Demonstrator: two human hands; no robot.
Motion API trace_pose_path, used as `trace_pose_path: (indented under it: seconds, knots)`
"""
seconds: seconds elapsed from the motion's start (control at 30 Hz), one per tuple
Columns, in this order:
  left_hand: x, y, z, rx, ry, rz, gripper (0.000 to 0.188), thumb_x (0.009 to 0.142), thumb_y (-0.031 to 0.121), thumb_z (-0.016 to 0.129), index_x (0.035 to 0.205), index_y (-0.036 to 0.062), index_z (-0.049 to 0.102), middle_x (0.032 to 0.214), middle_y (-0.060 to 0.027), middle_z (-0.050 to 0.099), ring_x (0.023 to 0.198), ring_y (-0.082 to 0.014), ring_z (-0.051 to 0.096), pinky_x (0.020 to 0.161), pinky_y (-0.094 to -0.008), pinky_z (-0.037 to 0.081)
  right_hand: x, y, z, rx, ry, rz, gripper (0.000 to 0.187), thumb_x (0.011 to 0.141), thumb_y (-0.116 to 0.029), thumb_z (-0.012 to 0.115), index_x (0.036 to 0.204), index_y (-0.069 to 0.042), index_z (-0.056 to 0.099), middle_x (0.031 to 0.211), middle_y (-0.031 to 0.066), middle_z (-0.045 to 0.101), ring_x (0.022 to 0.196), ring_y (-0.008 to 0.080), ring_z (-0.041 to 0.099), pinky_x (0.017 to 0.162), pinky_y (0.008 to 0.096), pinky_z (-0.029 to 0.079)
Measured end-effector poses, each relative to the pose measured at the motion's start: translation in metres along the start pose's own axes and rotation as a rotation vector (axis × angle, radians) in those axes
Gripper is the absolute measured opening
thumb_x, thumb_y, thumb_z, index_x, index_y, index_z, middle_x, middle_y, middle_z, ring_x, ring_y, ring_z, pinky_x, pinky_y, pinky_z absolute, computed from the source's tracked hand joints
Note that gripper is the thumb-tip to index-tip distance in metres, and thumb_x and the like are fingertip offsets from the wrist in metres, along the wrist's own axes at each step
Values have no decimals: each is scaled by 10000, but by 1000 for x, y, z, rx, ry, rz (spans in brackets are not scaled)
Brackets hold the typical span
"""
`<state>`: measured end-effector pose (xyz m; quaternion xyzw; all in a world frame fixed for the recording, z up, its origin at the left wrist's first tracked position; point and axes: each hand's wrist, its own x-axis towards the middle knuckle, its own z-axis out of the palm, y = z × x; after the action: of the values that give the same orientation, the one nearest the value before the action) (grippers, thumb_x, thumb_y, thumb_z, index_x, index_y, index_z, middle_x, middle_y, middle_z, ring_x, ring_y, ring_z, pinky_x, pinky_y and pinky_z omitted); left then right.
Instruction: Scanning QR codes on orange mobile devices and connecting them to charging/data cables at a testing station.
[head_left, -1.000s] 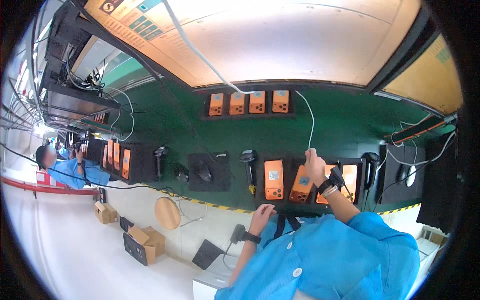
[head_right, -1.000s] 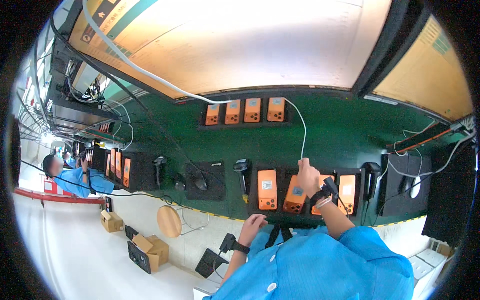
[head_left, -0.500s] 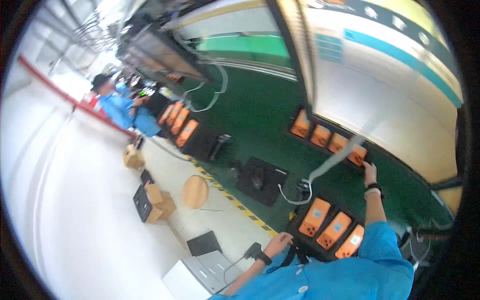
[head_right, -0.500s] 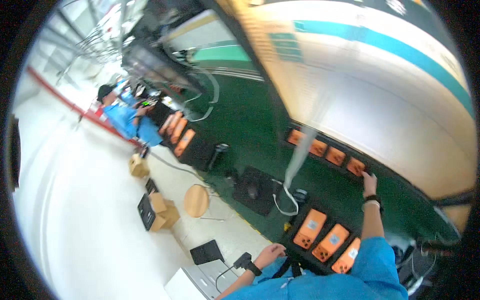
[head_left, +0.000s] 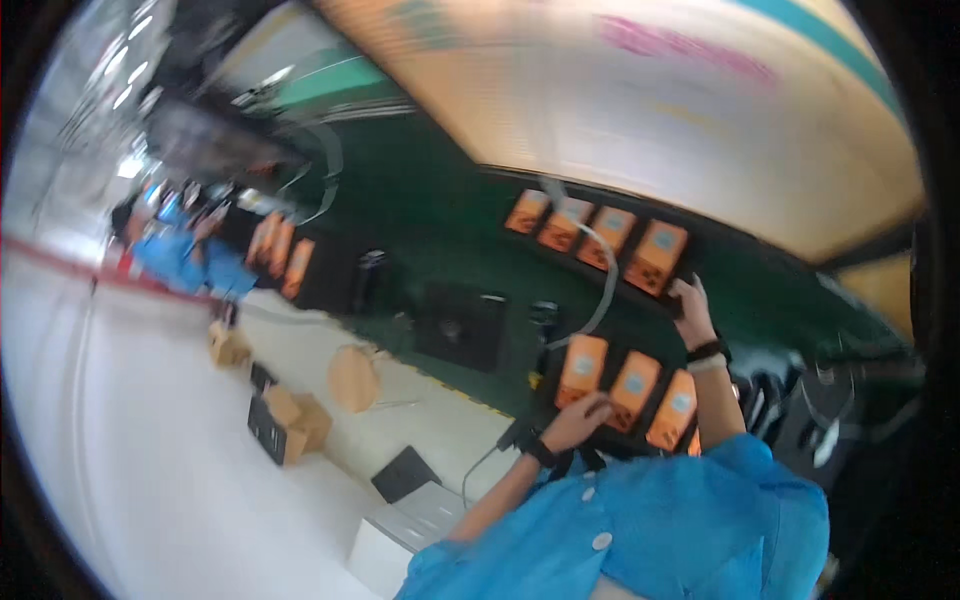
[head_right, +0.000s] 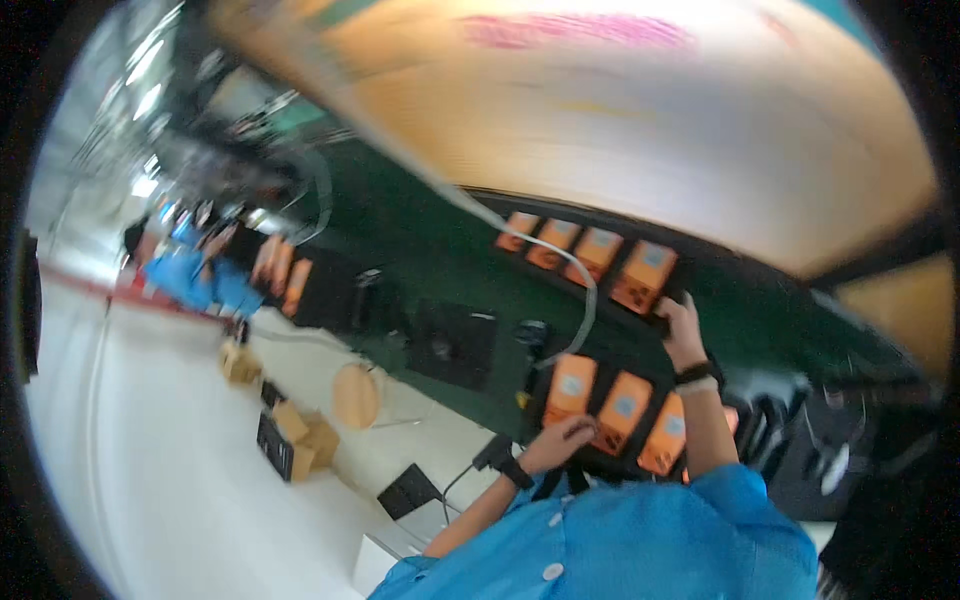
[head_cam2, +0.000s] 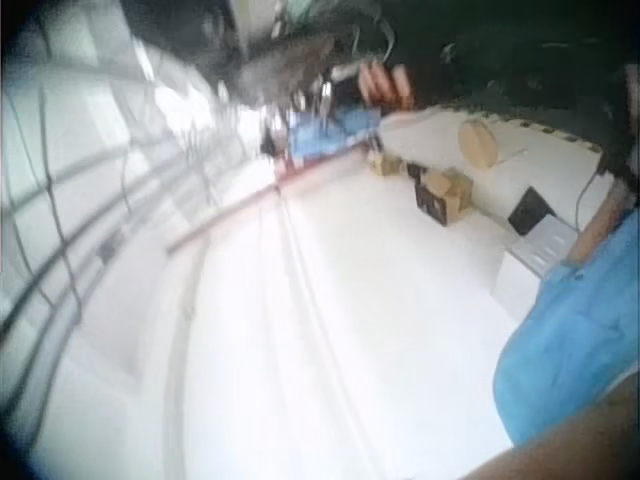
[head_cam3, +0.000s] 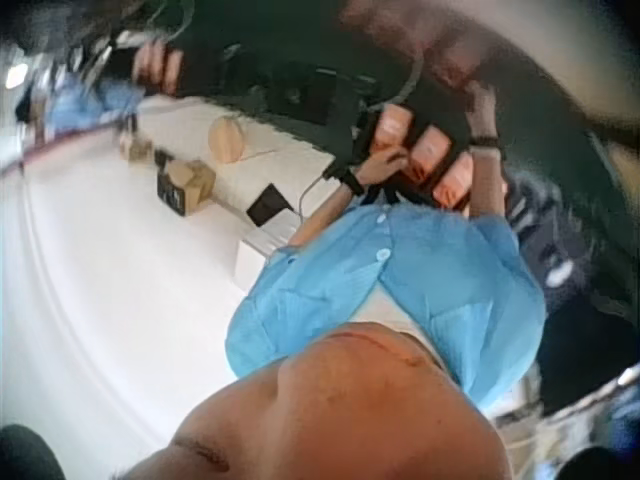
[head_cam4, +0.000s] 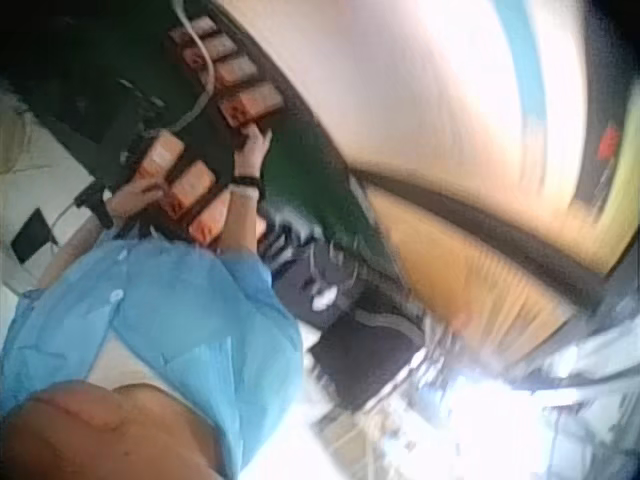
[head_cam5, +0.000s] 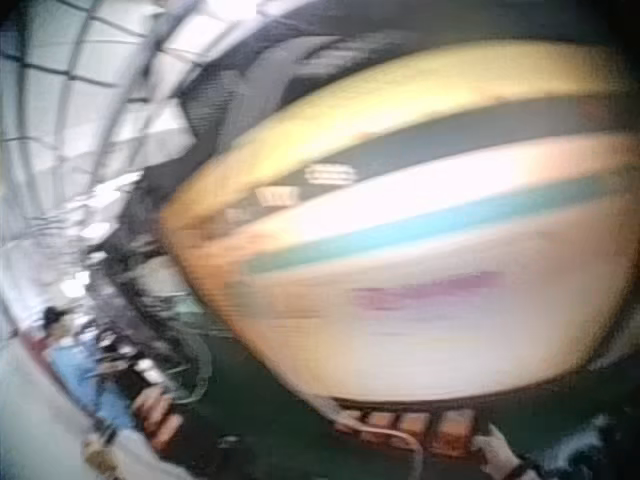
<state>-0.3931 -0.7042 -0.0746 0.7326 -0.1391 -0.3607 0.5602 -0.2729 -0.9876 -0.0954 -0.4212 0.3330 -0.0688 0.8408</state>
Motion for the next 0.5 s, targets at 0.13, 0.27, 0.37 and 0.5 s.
trace_pose_path:
  seconds: [0.13, 0.27, 0.37, 0.5]
  knots:
    - [43, 17, 35, -224, -251, -16, 471, 978, 204, 545, 1395, 31, 410, 1336, -147, 516, 1228, -247, 519, 1029, -340, 404, -61, -31, -44, 106, 66, -53, 382, 715, 42, 508, 1091, -25, 507, 837, 35, 531, 772, 166, 528, 732, 272, 476]
    - [65, 22, 66, -465, -296, 29, 575, 976, 151, 532, 1482, 56, 277, 1496, -123, 357, 1319, -258, 426, 1028, -368, 416, -130, -64, -85, 217, 83, -115, 463, 674, 58, 456, 1126, -30, 508, 957, 76, 570, 841, 235, 602, 753, 363, 551]
    - [81, 24, 69, -691, -167, -39, 656, 983, 221, 512, 1520, 98, 157, 1503, -121, 346, 1309, -257, 439, 1006, -380, 439, -172, -80, -117, 302, 81, -190, 501, 647, 56, 450, 1139, -8, 523, 986, 90, 618, 828, 245, 643, 751, 349, 577]
    - [110, 29, 47, -1189, 190, -36, 520, 963, 318, 544, 1395, 133, 321, 1242, -87, 493, 1177, -290, 493, 1033, -486, 390, -225, -83, -184, 266, 144, -280, 590, 622, -10, 469, 1208, 8, 528, 1029, 97, 636, 847, 250, 651, 769, 345, 567]
